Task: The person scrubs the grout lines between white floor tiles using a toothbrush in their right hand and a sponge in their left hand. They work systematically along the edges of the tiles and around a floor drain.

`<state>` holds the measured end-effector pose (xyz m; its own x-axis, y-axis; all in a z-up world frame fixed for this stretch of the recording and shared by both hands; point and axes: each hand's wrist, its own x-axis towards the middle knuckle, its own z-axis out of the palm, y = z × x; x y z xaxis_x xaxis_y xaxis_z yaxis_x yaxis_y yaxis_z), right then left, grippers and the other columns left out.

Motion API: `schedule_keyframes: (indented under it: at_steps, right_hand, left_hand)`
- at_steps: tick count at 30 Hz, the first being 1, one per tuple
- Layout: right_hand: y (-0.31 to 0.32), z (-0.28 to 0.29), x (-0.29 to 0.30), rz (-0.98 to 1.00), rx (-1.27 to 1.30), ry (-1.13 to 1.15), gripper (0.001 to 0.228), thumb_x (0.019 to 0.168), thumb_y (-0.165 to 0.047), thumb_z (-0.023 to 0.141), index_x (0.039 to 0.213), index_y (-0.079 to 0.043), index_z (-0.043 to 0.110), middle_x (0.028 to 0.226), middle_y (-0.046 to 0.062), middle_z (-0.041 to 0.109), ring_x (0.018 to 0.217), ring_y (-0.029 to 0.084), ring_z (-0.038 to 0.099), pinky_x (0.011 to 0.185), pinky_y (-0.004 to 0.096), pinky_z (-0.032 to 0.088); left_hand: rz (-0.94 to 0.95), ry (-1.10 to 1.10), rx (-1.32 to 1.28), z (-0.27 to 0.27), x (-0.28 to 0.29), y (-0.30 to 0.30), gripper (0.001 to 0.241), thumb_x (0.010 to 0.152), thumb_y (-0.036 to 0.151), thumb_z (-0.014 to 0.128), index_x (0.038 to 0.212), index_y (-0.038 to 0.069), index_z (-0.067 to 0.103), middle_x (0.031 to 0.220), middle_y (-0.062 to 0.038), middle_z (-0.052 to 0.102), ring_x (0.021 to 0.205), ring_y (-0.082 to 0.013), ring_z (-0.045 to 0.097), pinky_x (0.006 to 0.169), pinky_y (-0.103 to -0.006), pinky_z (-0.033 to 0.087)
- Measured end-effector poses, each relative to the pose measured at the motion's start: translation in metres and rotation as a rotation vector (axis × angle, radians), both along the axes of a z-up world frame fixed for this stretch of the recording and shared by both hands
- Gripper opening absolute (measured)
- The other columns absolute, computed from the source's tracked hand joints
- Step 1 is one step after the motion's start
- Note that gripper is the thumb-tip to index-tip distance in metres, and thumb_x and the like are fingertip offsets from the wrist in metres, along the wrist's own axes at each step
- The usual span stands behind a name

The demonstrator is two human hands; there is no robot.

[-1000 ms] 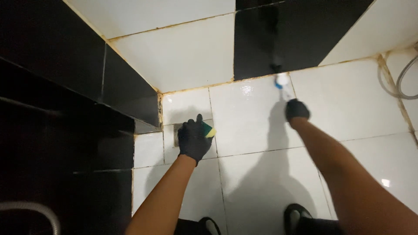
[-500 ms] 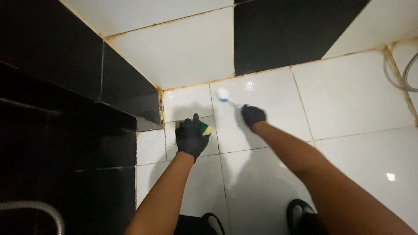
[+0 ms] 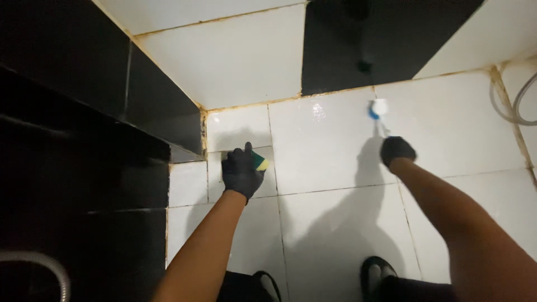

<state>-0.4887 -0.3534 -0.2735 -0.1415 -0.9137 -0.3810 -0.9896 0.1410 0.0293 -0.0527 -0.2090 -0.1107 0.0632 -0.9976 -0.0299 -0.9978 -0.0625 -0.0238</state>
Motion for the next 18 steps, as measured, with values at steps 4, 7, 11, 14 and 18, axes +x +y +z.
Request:
schedule_keyframes:
  at_steps: [4, 7, 11, 14, 18]
  right_hand:
    - [0.026, 0.035, 0.037, 0.002, 0.047, 0.002, 0.032, 0.098, -0.019, 0.05, 0.112, 0.0, 0.073, 0.094, 0.024, 0.078, 0.1, 0.041, 0.076, 0.073, 0.059, 0.059]
    - [0.042, 0.046, 0.079, 0.043, 0.057, -0.041, 0.033, 0.101, -0.019, 0.044, 0.117, 0.003, 0.063, 0.093, 0.025, 0.077, 0.098, 0.04, 0.076, 0.073, 0.055, 0.06]
    - [0.065, 0.07, 0.132, 0.158, 0.073, -0.063, 0.036, 0.102, -0.016, 0.039, 0.127, 0.005, 0.054, 0.097, 0.019, 0.077, 0.1, 0.034, 0.077, 0.077, 0.05, 0.062]
    - [0.085, 0.13, 0.169, 0.221, 0.137, -0.215, 0.038, 0.104, -0.011, 0.036, 0.127, 0.013, 0.053, 0.108, 0.027, 0.074, 0.11, 0.039, 0.073, 0.089, 0.052, 0.059]
    - [0.093, 0.125, 0.192, 0.269, 0.16, -0.295, 0.037, 0.104, -0.014, 0.037, 0.126, 0.011, 0.054, 0.11, 0.027, 0.074, 0.113, 0.041, 0.071, 0.092, 0.056, 0.057]
  left_hand:
    - [0.037, -0.001, 0.04, -0.005, -0.005, -0.004, 0.086, 0.078, 0.05, 0.073, 0.149, 0.008, 0.049, 0.103, -0.015, 0.064, 0.101, -0.0347, 0.064, 0.086, -0.0513, 0.056]
    - [0.024, 0.043, 0.016, 0.003, -0.01, -0.006, 0.083, 0.079, 0.047, 0.074, 0.148, 0.006, 0.051, 0.102, -0.018, 0.064, 0.1, -0.0361, 0.065, 0.086, -0.0523, 0.055]
    - [0.034, 0.075, 0.005, -0.009, -0.007, -0.005, 0.085, 0.074, 0.045, 0.078, 0.146, 0.006, 0.053, 0.101, -0.017, 0.064, 0.1, -0.0367, 0.064, 0.085, -0.0542, 0.055]
    - [0.042, 0.107, -0.028, 0.0, -0.007, -0.001, 0.079, 0.077, 0.043, 0.076, 0.143, 0.005, 0.056, 0.1, -0.016, 0.065, 0.097, -0.036, 0.065, 0.082, -0.0515, 0.055]
    - [0.062, 0.031, -0.013, -0.009, -0.007, -0.005, 0.084, 0.073, 0.048, 0.076, 0.143, 0.007, 0.055, 0.098, -0.013, 0.063, 0.097, -0.0325, 0.063, 0.083, -0.0506, 0.055]
